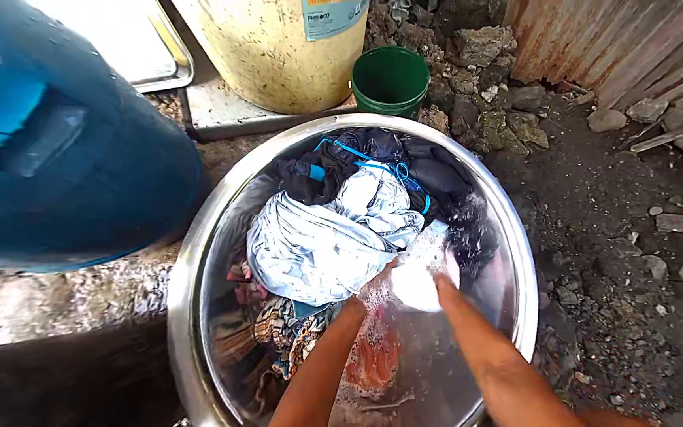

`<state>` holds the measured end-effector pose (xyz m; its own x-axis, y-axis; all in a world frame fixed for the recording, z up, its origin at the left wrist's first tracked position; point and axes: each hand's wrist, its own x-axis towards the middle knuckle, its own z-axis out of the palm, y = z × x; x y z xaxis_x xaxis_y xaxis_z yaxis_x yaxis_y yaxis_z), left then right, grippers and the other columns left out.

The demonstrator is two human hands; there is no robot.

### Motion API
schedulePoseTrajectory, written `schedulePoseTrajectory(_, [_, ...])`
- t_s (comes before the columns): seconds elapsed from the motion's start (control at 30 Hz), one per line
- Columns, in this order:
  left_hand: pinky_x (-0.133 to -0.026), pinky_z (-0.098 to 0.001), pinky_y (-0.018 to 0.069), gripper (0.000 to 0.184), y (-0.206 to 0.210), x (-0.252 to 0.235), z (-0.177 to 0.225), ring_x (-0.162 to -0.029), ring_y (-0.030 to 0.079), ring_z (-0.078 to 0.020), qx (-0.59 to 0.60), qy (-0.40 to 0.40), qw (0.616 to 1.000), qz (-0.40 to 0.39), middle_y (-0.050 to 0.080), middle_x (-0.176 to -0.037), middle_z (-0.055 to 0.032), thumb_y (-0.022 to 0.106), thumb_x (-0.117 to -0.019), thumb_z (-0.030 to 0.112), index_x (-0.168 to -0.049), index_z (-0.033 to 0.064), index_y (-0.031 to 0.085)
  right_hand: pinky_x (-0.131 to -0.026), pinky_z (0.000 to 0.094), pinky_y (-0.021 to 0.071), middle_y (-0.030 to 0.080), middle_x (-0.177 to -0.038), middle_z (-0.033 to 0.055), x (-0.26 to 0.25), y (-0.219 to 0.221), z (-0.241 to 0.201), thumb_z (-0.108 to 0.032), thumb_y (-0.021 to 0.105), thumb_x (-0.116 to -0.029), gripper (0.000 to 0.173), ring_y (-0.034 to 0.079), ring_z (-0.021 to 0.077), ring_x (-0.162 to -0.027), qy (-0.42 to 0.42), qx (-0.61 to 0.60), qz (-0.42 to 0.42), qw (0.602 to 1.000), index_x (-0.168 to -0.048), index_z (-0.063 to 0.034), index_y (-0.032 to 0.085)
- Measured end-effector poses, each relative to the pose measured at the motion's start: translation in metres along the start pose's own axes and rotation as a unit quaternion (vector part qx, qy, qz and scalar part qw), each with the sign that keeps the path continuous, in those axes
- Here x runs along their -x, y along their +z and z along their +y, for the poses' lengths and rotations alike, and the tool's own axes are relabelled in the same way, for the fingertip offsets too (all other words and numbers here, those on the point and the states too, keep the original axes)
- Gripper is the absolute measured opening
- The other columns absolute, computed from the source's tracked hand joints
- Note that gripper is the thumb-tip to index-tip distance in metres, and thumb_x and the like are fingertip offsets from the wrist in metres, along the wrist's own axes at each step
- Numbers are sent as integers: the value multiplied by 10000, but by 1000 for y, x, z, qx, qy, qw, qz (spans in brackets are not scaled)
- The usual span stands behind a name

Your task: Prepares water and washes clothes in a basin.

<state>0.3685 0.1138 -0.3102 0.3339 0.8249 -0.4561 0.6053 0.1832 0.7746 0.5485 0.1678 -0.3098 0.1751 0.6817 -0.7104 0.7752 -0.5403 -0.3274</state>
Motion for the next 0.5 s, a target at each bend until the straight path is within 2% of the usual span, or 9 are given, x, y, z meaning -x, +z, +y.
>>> schedulePoseTrajectory(0.07, [-1212, -428, 292, 457, -13, 26, 10, -1451, 417, -379, 2, -124, 990, -69, 427, -1519, -340, 440, -1068, 25, -1475, -169, 369, -1258, 484, 229, 382, -1569, 334, 20, 24, -1, -140, 427, -1103, 478, 323, 424, -1512, -18, -31, 4, 999, -1480, 153, 401])
schedulePoseTrajectory(0.13, [-1234, -422, 264, 462, 0, 30, 11, -1482, 380, -341, 22, -171, 985, -21, 403, -1557, -297, 397, -1098, 72, -1512, -126, 343, -1252, 553, 191, 413, -1549, 339, 36, 36, -11, -119, 409, -1102, 446, 328, 468, -1497, -50, 31, 8, 998, -1458, 147, 450])
schedulePoseTrajectory(0.2, [-1220, -471, 307, 462, 23, 16, 6, -1455, 419, -364, -43, -129, 989, 59, 460, -1527, -278, 445, -1083, 110, -1500, -84, 417, -1180, 602, 316, 522, -1480, 294, 43, 31, -7, -227, 434, -1090, 467, 457, 442, -1420, -47, 97, 26, 994, -1425, 85, 530])
schedulePoseTrajectory(0.27, [-1136, -587, 385, 515, 33, 10, 15, -1387, 478, -443, -159, -114, 978, 72, 505, -1485, -278, 574, -998, 92, -1488, -32, 471, -1133, 567, 418, 582, -1415, 268, 36, 15, 11, -391, 566, -1037, 591, 548, 393, -1342, -58, -26, 43, 997, -1427, 53, 533])
schedulePoseTrajectory(0.3, [-1103, -610, 410, 577, 36, 10, 23, -1374, 496, -440, -187, -104, 974, 78, 496, -1514, -238, 603, -965, 81, -1522, 38, 459, -1073, 548, 479, 626, -1327, 267, 37, 8, 19, -380, 683, -976, 600, 608, 380, -1244, -74, -122, 61, 988, -1377, 51, 565])
schedulePoseTrajectory(0.33, [-1100, -632, 404, 695, 35, 10, 32, -1408, 467, -431, -208, -93, 972, 64, 414, -1598, -192, 609, -935, 47, -1588, 118, 382, -1073, 537, 483, 633, -1314, 259, 43, -3, 20, -327, 750, -932, 596, 611, 367, -1230, -97, -196, 74, 973, -1370, 39, 577])
schedulePoseTrajectory(0.37, [-1103, -671, 372, 695, 31, 13, 42, -1430, 431, -448, -210, -74, 974, 41, 377, -1616, -208, 599, -922, -7, -1578, 102, 396, -1066, 519, 490, 643, -1295, 246, 55, -16, 17, -271, 764, -922, 554, 618, 345, -1213, -122, -242, 84, 959, -1354, 29, 590])
schedulePoseTrajectory(0.43, [-1067, -700, 396, 450, 18, 27, 59, -1349, 489, -483, -212, -17, 976, -53, 540, -1430, -292, 627, -910, 27, -1358, -9, 608, -1032, 493, 525, 676, -1236, 220, 77, -40, 14, -217, 780, -914, 479, 653, 310, -1157, -164, -283, 106, 939, -1303, 16, 626])
schedulePoseTrajectory(0.5, [-1112, -646, 371, 405, 2, 42, 67, -1343, 507, -442, -160, 30, 976, -142, 588, -1384, -274, 658, -908, 45, -1309, -15, 655, -1043, 542, 503, 666, -1253, 242, 93, -66, 15, -231, 801, -899, 511, 637, 346, -1183, -208, -271, 140, 930, -1310, 17, 627])
